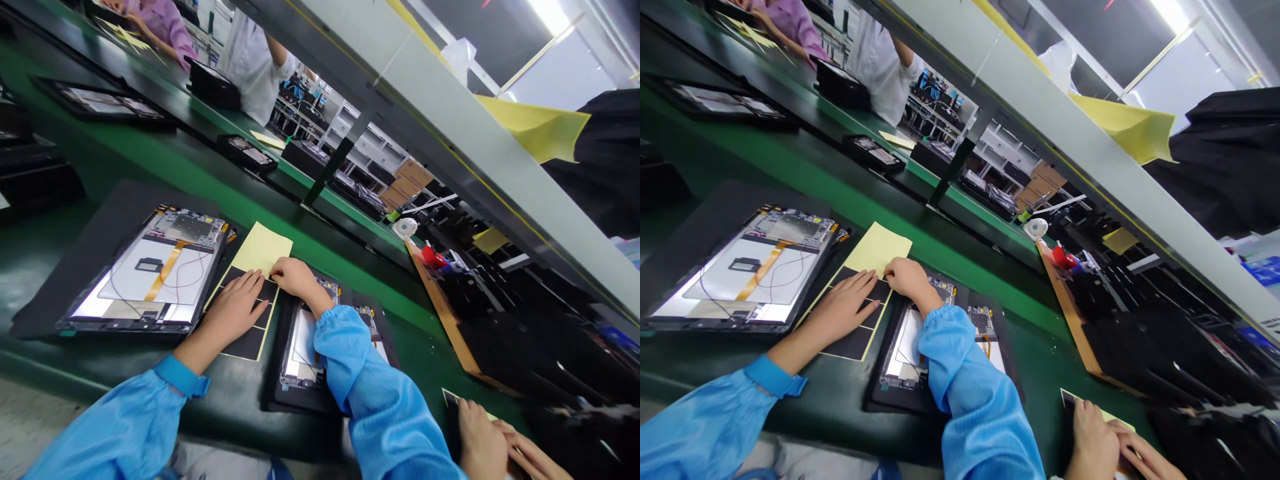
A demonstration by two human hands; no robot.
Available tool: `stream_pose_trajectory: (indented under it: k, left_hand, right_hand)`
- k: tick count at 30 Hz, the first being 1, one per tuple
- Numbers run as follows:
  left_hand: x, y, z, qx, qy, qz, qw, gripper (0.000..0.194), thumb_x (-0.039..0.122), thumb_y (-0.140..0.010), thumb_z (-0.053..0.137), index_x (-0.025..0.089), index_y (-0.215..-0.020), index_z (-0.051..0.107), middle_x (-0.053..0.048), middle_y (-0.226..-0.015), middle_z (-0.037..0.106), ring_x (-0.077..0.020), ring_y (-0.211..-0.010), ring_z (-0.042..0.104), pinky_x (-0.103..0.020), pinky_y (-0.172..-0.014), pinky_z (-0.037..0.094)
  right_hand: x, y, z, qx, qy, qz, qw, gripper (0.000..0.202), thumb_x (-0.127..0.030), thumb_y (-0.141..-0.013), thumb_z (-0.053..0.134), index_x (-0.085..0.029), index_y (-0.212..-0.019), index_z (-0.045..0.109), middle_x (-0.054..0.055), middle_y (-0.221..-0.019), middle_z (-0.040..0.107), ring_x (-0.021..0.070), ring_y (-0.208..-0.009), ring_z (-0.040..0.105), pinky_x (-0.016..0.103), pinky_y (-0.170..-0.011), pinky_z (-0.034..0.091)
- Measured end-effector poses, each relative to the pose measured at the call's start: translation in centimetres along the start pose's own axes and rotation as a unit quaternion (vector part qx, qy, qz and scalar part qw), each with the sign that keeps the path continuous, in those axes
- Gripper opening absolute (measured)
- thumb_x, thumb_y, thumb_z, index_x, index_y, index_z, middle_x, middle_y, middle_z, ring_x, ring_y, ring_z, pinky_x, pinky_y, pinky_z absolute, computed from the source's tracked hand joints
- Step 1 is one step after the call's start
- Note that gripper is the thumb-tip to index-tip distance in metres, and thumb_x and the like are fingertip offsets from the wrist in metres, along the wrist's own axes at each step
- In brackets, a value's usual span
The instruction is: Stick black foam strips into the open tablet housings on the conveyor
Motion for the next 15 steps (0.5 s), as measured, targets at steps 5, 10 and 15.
stream_pose_trajectory:
  k: [5,10,15]
  left_hand:
    - [-0.11,-0.05,0.0,-0.004,0.004,-0.004,1.0,0.055,0.037,-0.099,0.043,0.007,-0.144,0.056,-0.02,-0.153,0.049,-0.0336,-0.145,0.045,-0.049,-0.117,0.042]
    - [-0.05,-0.05,-0.04,-0.002,0.009,-0.002,1.0,0.055,0.036,-0.1,0.041,0.006,-0.143,0.056,-0.021,-0.153,0.05,-0.0339,-0.146,0.044,-0.05,-0.117,0.042]
    - [0.04,-0.05,-0.13,-0.005,0.001,-0.001,1.0,0.056,0.035,-0.099,0.042,0.004,-0.144,0.055,-0.022,-0.154,0.048,-0.0342,-0.146,0.044,-0.05,-0.117,0.043]
  right_hand:
    - [-0.22,0.22,-0.15,0.009,-0.002,0.018,1.0,0.024,-0.013,-0.09,0.058,-0.02,-0.102,0.078,0.007,-0.109,0.076,0.0207,-0.098,0.068,0.027,-0.082,0.048]
    - [-0.29,0.09,-0.21,0.015,0.0,0.023,1.0,0.031,-0.011,-0.093,0.053,-0.02,-0.11,0.077,0.009,-0.116,0.075,0.021,-0.104,0.068,0.027,-0.086,0.047]
    - [-0.18,-0.16,-0.08,0.006,-0.009,0.017,1.0,0.027,-0.011,-0.091,0.057,-0.02,-0.101,0.08,0.007,-0.112,0.076,0.021,-0.101,0.068,0.027,-0.086,0.047]
Point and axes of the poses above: each hand's wrist, its own y-axis away from the middle knuckle, its own z-axis out of the palm, x = y × z, the point moved 1 cm from there along -y, towards the middle knuckle
